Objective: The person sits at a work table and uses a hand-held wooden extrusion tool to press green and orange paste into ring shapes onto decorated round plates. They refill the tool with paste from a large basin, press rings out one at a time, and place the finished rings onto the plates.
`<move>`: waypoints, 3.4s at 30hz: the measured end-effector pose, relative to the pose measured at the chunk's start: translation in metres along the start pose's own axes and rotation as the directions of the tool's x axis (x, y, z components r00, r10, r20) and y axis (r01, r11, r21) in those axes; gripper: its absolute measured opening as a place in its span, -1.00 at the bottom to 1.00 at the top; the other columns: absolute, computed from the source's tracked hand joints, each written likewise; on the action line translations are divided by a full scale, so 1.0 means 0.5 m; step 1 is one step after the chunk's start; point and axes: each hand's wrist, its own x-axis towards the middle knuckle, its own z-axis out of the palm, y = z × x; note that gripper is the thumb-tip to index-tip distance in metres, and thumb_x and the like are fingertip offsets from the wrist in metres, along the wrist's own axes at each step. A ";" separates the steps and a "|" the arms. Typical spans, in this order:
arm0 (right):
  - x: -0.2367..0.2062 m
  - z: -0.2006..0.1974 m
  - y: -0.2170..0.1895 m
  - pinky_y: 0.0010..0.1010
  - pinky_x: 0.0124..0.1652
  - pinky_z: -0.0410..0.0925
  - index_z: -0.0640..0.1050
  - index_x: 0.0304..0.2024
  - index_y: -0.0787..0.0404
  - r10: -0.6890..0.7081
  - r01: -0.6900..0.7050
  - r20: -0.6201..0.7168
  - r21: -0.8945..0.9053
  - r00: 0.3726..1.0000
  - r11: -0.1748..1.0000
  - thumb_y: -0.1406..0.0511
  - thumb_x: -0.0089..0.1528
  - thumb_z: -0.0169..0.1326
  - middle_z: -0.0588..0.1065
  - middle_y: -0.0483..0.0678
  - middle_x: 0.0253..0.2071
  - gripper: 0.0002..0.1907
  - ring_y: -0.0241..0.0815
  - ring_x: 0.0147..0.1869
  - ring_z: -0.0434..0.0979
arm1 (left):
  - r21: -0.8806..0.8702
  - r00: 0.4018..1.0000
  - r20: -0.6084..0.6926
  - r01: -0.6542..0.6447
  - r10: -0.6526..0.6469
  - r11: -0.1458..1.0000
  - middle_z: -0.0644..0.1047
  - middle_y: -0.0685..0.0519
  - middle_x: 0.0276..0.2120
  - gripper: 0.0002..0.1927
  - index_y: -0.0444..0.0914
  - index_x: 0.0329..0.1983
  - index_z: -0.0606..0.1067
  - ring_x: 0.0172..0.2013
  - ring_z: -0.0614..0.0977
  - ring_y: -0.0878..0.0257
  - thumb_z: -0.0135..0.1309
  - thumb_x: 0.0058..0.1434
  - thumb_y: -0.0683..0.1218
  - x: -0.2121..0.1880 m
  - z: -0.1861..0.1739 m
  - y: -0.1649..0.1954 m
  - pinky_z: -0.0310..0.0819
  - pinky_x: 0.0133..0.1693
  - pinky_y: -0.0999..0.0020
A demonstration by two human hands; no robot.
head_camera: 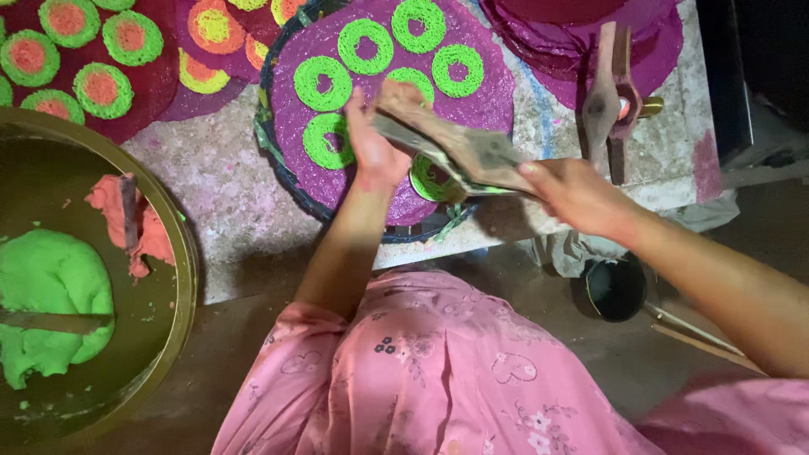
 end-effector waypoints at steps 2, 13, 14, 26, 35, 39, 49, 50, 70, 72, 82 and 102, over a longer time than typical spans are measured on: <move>-0.027 -0.024 0.053 -0.21 -0.40 0.33 0.45 -0.45 0.34 -0.056 0.062 -0.087 0.073 0.995 0.995 -0.14 0.42 -0.33 0.40 0.01 -0.61 -0.26 -0.12 -0.49 0.42 | 0.449 0.994 -0.046 0.110 -0.100 0.887 0.55 -0.06 0.03 -0.32 -0.29 0.13 0.48 0.10 0.55 0.13 -0.22 0.37 0.35 -0.013 -0.001 0.004 0.35 0.21 0.18; -0.099 0.141 0.182 -0.38 -0.40 0.24 0.45 -0.09 0.33 -0.058 0.393 -0.428 0.757 0.902 0.523 -0.32 0.37 -0.47 0.40 -0.04 -0.43 -0.11 -0.24 -0.42 0.35 | 0.781 0.898 0.210 -0.392 -0.385 -0.487 0.30 -0.10 0.32 0.27 -0.19 0.53 -0.02 0.28 0.25 -0.10 0.48 -0.16 0.10 -0.118 0.014 0.008 -0.03 0.22 -0.20; -0.106 0.149 0.180 -0.39 -0.39 0.24 0.45 -0.10 0.33 -0.038 0.389 -0.438 0.751 0.898 0.533 -0.32 0.38 -0.48 0.39 -0.05 -0.44 -0.11 -0.25 -0.42 0.35 | 0.785 0.901 0.202 -0.384 -0.385 -0.487 0.30 -0.10 0.31 0.26 -0.19 0.53 -0.02 0.28 0.26 -0.10 0.48 -0.16 0.09 -0.117 0.015 0.007 -0.02 0.22 -0.19; -0.144 0.165 0.189 -0.38 -0.37 0.20 0.41 -0.02 0.31 0.086 0.476 -0.534 0.806 0.841 0.352 -0.24 0.45 -0.39 0.33 -0.06 -0.38 -0.24 -0.24 -0.38 0.29 | 0.756 0.878 0.293 -0.455 -0.379 -0.470 0.39 -0.13 0.25 0.26 -0.17 0.53 0.01 0.30 0.28 -0.09 0.48 -0.17 0.10 -0.006 0.066 -0.031 -0.01 0.25 -0.22; -0.155 0.176 0.266 -0.40 -0.42 0.22 0.46 -0.02 0.36 0.086 0.487 -0.564 0.771 0.821 0.410 -0.27 0.41 -0.40 0.39 0.00 -0.45 -0.16 -0.24 -0.46 0.31 | 0.575 0.837 0.175 -0.515 -0.519 -0.636 0.25 -0.02 0.41 -0.53 -0.13 -0.08 0.61 0.46 0.09 -0.12 0.28 0.10 0.25 0.049 0.066 -0.046 -0.22 0.35 -0.35; -0.131 0.174 0.296 -0.41 -0.45 0.23 0.49 -0.13 0.36 0.043 0.470 -0.558 0.737 0.829 0.486 -0.30 0.38 -0.41 0.41 -0.04 -0.50 -0.13 -0.26 -0.48 0.34 | 0.550 0.815 0.199 -0.552 -0.543 -0.627 0.25 -0.01 0.43 -0.61 -0.11 -0.14 0.63 0.47 0.10 -0.11 0.20 0.16 0.23 0.026 0.074 -0.007 -0.21 0.37 -0.34; -0.098 -0.036 -0.017 -0.26 -0.31 0.36 0.56 -0.23 0.31 -0.872 0.850 -0.305 -0.253 0.384 0.463 -0.13 0.18 0.19 0.47 0.02 -0.41 -0.39 0.01 -0.34 0.53 | 0.915 0.846 -0.009 -0.207 -0.533 -0.345 0.57 -0.09 -0.06 -0.51 -0.13 0.07 0.48 0.05 0.52 -0.08 0.16 0.09 0.13 -0.156 0.379 0.127 0.43 -0.01 -0.04; -0.105 -0.062 -0.070 -0.21 -0.31 0.34 0.53 -0.24 0.31 -0.933 0.854 -0.255 -0.392 0.255 0.341 -0.17 0.14 0.19 0.43 0.02 -0.43 -0.35 0.06 -0.35 0.50 | 0.903 0.848 0.014 -0.238 -0.529 -0.357 0.58 -0.09 -0.08 -0.53 -0.11 0.06 0.48 0.01 0.53 -0.08 0.15 0.10 0.12 -0.185 0.408 0.149 0.44 -0.03 -0.04; -0.039 0.120 -0.744 -0.17 -0.29 0.33 0.48 -0.25 0.26 -0.733 0.823 0.618 0.549 -0.285 0.143 0.02 0.43 -0.06 0.43 0.03 -0.41 -0.57 0.08 -0.28 0.54 | 0.869 0.985 0.118 -0.041 0.125 -0.493 0.70 -0.03 -0.26 -0.66 -0.03 0.01 0.58 -0.31 0.71 0.20 0.20 0.14 -0.04 -0.750 0.161 0.686 0.63 -0.25 0.28; -0.035 0.131 -0.802 -0.20 -0.29 0.36 0.52 -0.30 0.18 -0.796 0.946 0.553 0.316 -0.246 -0.073 0.03 0.32 0.07 0.46 -0.04 -0.42 -0.64 0.04 -0.28 0.57 | 0.989 0.962 -0.096 0.062 0.255 0.135 0.67 -0.06 -0.22 -0.67 -0.13 0.06 0.56 -0.29 0.68 0.19 0.17 0.22 -0.04 -0.822 0.118 0.770 0.59 -0.26 0.25; 0.009 0.283 -1.195 -0.24 -0.01 0.43 0.52 0.09 0.10 -0.736 0.450 0.223 -0.668 -0.639 -0.593 0.25 0.09 0.21 0.52 0.01 -0.03 -0.51 -0.05 0.04 0.53 | 0.601 0.886 -0.258 -0.164 0.385 0.782 0.56 -0.09 -0.17 -0.64 -0.27 0.09 0.51 -0.27 0.63 0.19 0.19 0.29 -0.02 -0.851 0.000 0.805 0.51 -0.27 0.24; 0.144 0.740 -1.249 0.10 -0.23 0.46 0.48 -0.03 0.25 -0.793 0.866 0.545 -0.498 0.273 -0.044 0.40 0.19 -0.04 0.56 0.30 -0.36 -0.72 0.32 -0.22 0.63 | 0.951 0.092 0.279 0.114 0.956 -0.289 0.46 -0.08 0.14 -0.32 -0.33 0.41 0.18 0.17 0.50 0.13 0.22 0.29 -0.29 -0.859 -0.197 0.970 0.34 0.24 0.24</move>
